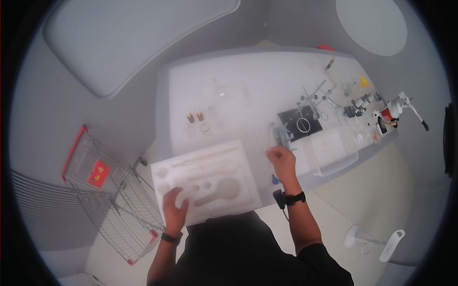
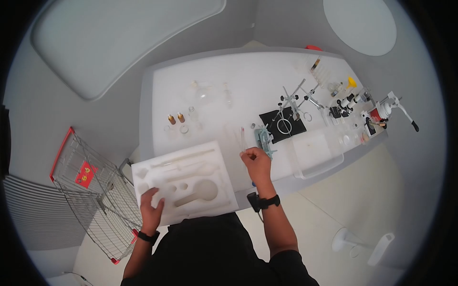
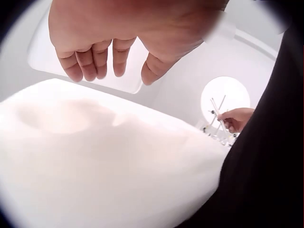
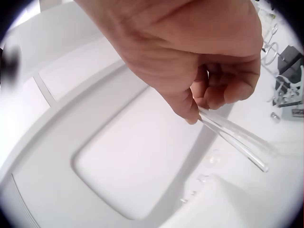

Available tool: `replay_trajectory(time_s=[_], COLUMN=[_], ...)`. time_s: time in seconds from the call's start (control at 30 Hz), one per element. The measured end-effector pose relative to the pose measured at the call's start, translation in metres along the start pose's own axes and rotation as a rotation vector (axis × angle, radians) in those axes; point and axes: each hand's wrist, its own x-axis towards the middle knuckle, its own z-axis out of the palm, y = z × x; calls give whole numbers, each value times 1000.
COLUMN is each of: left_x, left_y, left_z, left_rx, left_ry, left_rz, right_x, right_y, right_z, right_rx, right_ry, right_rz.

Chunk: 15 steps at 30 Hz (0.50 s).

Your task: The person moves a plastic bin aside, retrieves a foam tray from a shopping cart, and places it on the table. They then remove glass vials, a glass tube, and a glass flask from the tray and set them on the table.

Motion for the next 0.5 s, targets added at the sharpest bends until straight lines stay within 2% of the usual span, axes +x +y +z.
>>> replay_trajectory(time_s=[0.07,0.13,0.2,0.27,0.37,0.43,0.5], left_x=[-14,-28,-37,-50,-57,-54,-53], left_y=[-30,-61,-78,-96,-108,-103,-101], left_z=[-11,-18,-22,-20,-14,-13,-10], left_rx=[132,175,211,181,197,-114,-74], left_ry=[90,86,147,119,120,95,124], left_rz=[-18,-66,-251,-311,-376,-417,-431], right_x=[11,21,28,31,34,36,39], right_y=[32,80,122,151,167,173,175], right_z=[-3,7,23,42,66,78,86], right_rx=[-277,-325,-479,-530,-625,-665,-777], right_ry=[-44,-117,-231,-243,-260,-269,-324], right_rz=[32,65,108,107,140,178,212])
